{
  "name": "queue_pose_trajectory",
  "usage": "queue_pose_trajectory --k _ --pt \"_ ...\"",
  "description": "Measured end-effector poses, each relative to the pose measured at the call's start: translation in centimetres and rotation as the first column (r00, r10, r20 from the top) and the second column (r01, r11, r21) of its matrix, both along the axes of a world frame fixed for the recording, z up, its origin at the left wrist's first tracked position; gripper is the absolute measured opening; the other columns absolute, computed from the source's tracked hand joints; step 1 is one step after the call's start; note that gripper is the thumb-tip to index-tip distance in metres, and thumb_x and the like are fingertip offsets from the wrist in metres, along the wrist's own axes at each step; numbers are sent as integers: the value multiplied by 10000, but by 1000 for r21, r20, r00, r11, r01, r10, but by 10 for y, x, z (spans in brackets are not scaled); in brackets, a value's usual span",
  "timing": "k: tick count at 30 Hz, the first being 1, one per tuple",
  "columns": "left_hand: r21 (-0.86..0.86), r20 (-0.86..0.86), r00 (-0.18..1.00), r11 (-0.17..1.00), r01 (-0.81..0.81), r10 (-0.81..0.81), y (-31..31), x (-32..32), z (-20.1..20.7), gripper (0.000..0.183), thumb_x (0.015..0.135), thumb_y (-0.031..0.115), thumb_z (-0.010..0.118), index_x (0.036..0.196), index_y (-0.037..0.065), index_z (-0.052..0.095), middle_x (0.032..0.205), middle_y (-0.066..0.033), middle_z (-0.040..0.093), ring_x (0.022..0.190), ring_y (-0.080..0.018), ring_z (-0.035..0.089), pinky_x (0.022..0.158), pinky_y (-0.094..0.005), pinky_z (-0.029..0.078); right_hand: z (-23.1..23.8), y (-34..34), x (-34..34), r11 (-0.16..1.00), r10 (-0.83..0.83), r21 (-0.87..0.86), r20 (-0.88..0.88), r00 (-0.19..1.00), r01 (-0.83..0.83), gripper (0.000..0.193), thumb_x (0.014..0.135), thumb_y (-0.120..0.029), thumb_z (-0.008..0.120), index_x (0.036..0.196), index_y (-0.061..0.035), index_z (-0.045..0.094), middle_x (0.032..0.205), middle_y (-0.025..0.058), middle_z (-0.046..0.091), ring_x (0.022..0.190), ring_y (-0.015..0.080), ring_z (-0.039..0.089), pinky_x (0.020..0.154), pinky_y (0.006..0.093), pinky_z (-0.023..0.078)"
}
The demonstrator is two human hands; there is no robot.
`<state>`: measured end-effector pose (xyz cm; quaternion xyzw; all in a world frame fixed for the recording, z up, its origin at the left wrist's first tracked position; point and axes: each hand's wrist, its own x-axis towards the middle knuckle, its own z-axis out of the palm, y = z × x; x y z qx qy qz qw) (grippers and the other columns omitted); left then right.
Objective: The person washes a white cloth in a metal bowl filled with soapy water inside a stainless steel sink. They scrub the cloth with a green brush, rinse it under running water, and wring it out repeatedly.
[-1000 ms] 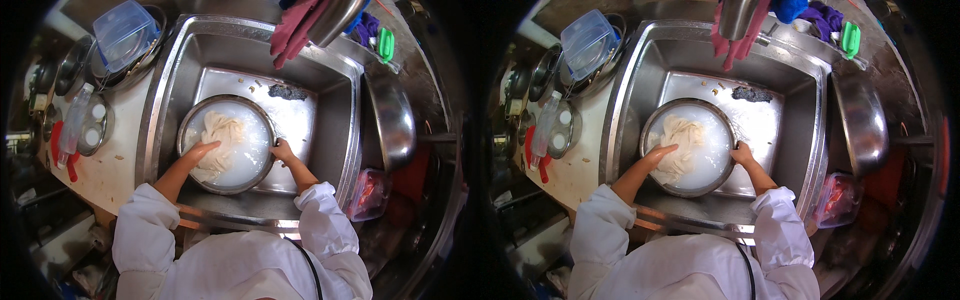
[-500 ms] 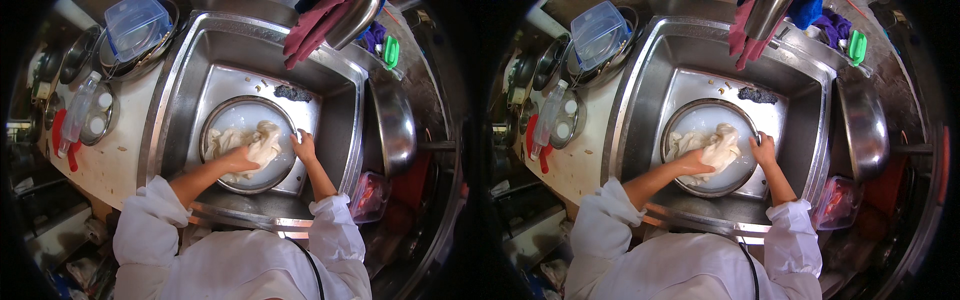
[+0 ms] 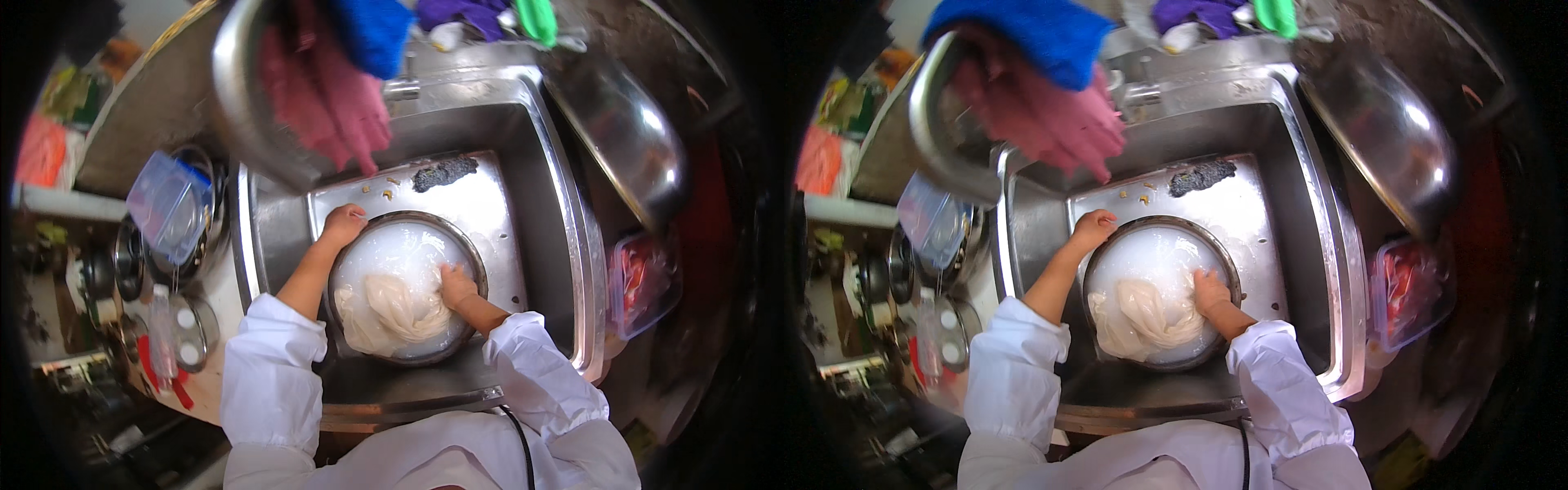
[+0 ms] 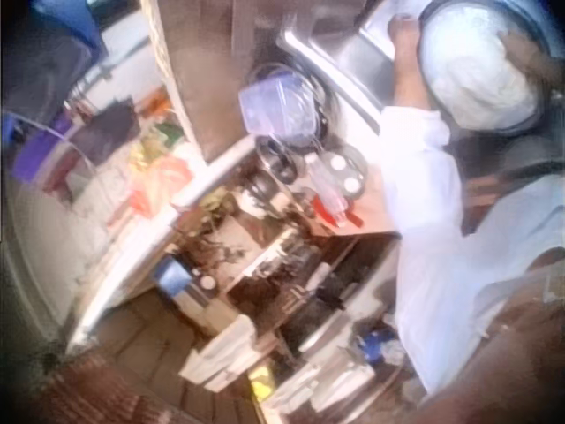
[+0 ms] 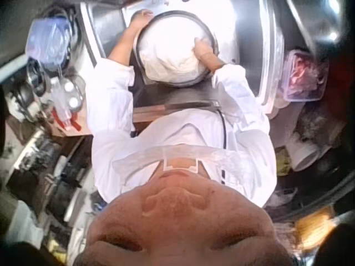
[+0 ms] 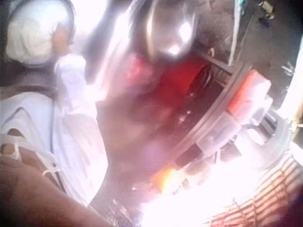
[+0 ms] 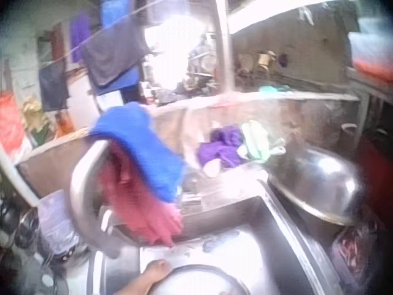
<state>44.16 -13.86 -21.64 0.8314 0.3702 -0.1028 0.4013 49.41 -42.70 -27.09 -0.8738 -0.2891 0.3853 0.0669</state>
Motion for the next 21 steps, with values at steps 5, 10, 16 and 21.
queue_pose_trajectory --k 5,10,16,21 --pt "210 -107 987 967 143 -123 22 49 -49 626 589 312 771 1111 78 518 1100 -170 533 1055 -297 495 874 -360 416 -28 -5 0 987 112 -103 -98 989 -122 243 765 -133 526 984 -57 596 1015 173 582 936 313 575 802 408 462" --pt "326 -215 966 922 211 -145 27 82 -77 870 505 353 813 1207 49 398 1174 -225 447 1091 -349 455 900 -385 404 -32 -4 4 944 231 -160 -299 926 -287 230 785 -155 507 942 -39 629 1001 181 597 943 291 581 809 404 461" --pt "352 -129 981 918 181 -145 10 105 -97 881 488 280 820 1217 101 360 1128 -221 441 1050 -367 467 887 -388 416 -41 1 5 943 235 -148 -336 912 -298 238 779 -162 513 945 -36 627 1001 180 597 940 296 580 808 402 461" --pt "380 40 940 875 299 -339 1 127 -115 567 538 148 785 1021 93 495 982 -157 529 868 -310 545 776 -368 451 -50 6 3 941 247 -131 -368 897 -313 245 773 -169 519 947 -33 625 1001 180 597 938 301 579 807 401 461"
